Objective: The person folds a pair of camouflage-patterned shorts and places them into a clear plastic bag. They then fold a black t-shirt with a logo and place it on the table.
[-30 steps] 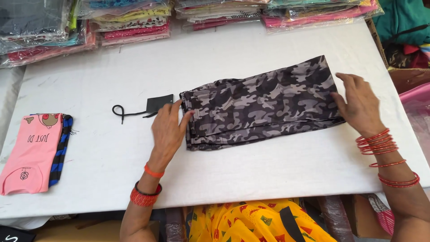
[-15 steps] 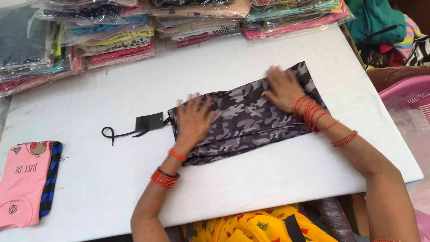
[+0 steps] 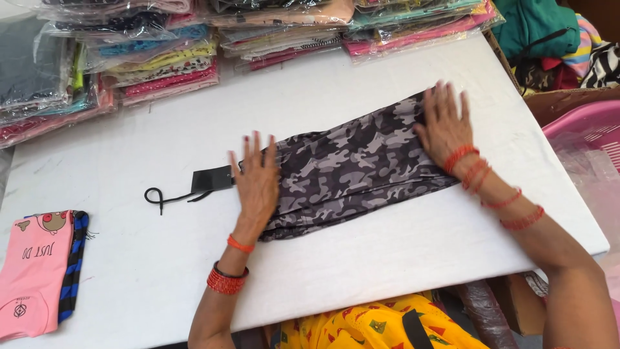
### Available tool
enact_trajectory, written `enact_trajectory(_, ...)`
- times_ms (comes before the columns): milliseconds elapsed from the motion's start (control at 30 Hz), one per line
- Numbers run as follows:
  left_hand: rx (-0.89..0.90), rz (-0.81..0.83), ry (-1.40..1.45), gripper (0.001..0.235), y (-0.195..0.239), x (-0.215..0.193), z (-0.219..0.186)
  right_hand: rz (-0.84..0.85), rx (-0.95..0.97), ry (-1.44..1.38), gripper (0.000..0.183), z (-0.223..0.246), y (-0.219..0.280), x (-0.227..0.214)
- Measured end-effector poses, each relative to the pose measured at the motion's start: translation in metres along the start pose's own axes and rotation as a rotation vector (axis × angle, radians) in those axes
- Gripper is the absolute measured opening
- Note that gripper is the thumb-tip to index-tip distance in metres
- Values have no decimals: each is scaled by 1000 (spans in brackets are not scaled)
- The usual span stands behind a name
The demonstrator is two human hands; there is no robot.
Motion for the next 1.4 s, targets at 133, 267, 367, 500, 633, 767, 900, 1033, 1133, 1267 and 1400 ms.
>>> enact_trajectory(133,266,128,506,64,22,-10,-33,100,-280,-275,78,25,36,-38)
enact_trajectory(267,281,340,632,68,28,-23,-43,214,-388,-449,68,0,69,-38)
enact_trajectory(367,313,421,528,80,24,-40,-42,272,-272,-563,49,-16,83,-49)
enact_trajectory(500,324,578,598,86,21,-56,-32,252,-174,-397,43,-32,91,-44)
enact_trajectory(633,367,655,503,86,31,-46,-26,159,-241,-142,48,-52,96,-28)
enact_trajectory(767,416,593,436,91,39,-42,-31,158,-245,-65,52,-52,98,-52)
enact_trajectory(900,417,600,477,93,43,-48,-25,158,-267,-148,57,-63,104,-31)
enact_trajectory(1033,417,686,512,92,32,-76,-20,198,-319,-196,61,-79,104,-15)
enact_trajectory(1133,398,929,524,61,9,-115,-17,375,-363,-90,59,-86,91,-18)
enact_trajectory(1267,-52,1165,614,50,-15,-99,-36,426,-305,-48,55,-56,46,-41)
enact_trajectory(1400,377,318,645,61,-27,-3,-80,107,-298,-332,62,14,-3,-32)
Point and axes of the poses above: each hand's wrist, its own y-axis away from the middle knuckle, its own x-axis out of the palm, z = x × y, the point moved 3 cm from there along -y, towards the middle knuckle, and after that the axes turned 3 degrees about -x, right-handed, at the moved point
